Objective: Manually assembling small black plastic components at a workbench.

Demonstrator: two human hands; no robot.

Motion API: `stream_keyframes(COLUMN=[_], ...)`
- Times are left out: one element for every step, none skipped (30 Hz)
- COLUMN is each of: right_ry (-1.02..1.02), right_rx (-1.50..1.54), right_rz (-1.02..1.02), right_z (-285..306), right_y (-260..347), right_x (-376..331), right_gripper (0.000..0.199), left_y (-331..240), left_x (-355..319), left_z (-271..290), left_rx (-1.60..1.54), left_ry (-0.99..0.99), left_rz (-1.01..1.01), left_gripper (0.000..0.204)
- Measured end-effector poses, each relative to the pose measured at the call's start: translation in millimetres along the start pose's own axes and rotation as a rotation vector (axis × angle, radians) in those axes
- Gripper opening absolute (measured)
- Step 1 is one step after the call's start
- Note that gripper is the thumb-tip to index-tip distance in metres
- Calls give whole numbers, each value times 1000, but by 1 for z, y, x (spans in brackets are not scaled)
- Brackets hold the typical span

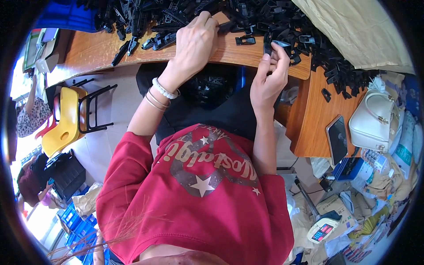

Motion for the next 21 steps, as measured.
stream_keyframes(right_ry=[56, 113, 116, 113, 112, 117, 117, 116, 119, 140, 158, 160, 221, 275, 340, 363, 385, 416, 416, 388, 358], right_rx=[123, 246, 245, 383, 523, 525, 646, 766, 767, 836, 906, 907, 863, 816, 704, 603, 502, 367, 367, 239, 110], right_rz=[-91, -181, -182, -227, -271, -270, -327, -384, -384, -438, -493, -493, -482, -473, -427, -360, -290, -254, -255, -159, -63], right_z=[-1, -1, -1, -1, -3, -4, -6, -8, -8, -9, -10, -10, -10, -9, -8, -10, -13, -12, -12, -13, -13], right_y=[0, 1, 3, 4, 5, 6, 5, 4, 4, 2, 0, -1, -1, -4, -6, -6, -6, -5, -4, -1, 1], right_x=[0, 0, 0, 0, 0, 0, 0, -1, -1, -1, -1, 0, 1, 2, 2, 4, 7, 13, 17, 22, 25], right_gripper=[26, 28, 28, 28, 29, 29, 29, 29, 29, 30, 31, 31, 32, 34, 35, 32, 30, 28, 28, 28, 28], left_y=[1, 2, 2, 2, 4, 6, 6, 7, 7, 7, 7, 9, 11, 10, 10, 10, 8, 6, 4, 4, 5], left_x=[-2, -4, -5, -3, 2, 6, 10, 13, 16, 17, 16, 13, 11, 8, 2, -3, -7, -10, -13, -17, -21], left_z=[0, 0, 0, 0, 1, 0, -4, -7, -8, -9, -9, -11, -13, -11, -8, -3, 2, 8, 12, 14, 16], left_rx=[0, -67, -133, -133, -134, -135, -97, -96, -63, -29, -28, -77, -125, -127, -209, -291, -292, -311, -329, -315, -313], left_ry=[3, 44, 85, 86, 109, 132, 126, 126, 92, 59, 59, 95, 131, 134, 113, 92, 94, 171, 248, 263, 261], left_rz=[1, 0, -2, 0, 10, 20, 22, 25, -14, -54, -52, -29, -6, -8, -32, -55, -56, -60, -64, -66, -66], left_gripper=[11, 10, 10, 10, 10, 10, 10, 10, 8, 6, 6, 9, 12, 12, 12, 13, 13, 13, 13, 15, 15])
Point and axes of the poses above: each hand's wrist, its own x-axis towards the middle knuckle, its own z-axis out of the back of the hand, y = z × x, the point moved 2 cm from there along x, towards the middle knuckle, and after that the axes turned 4 degrees about y, right-handed, at the moved point
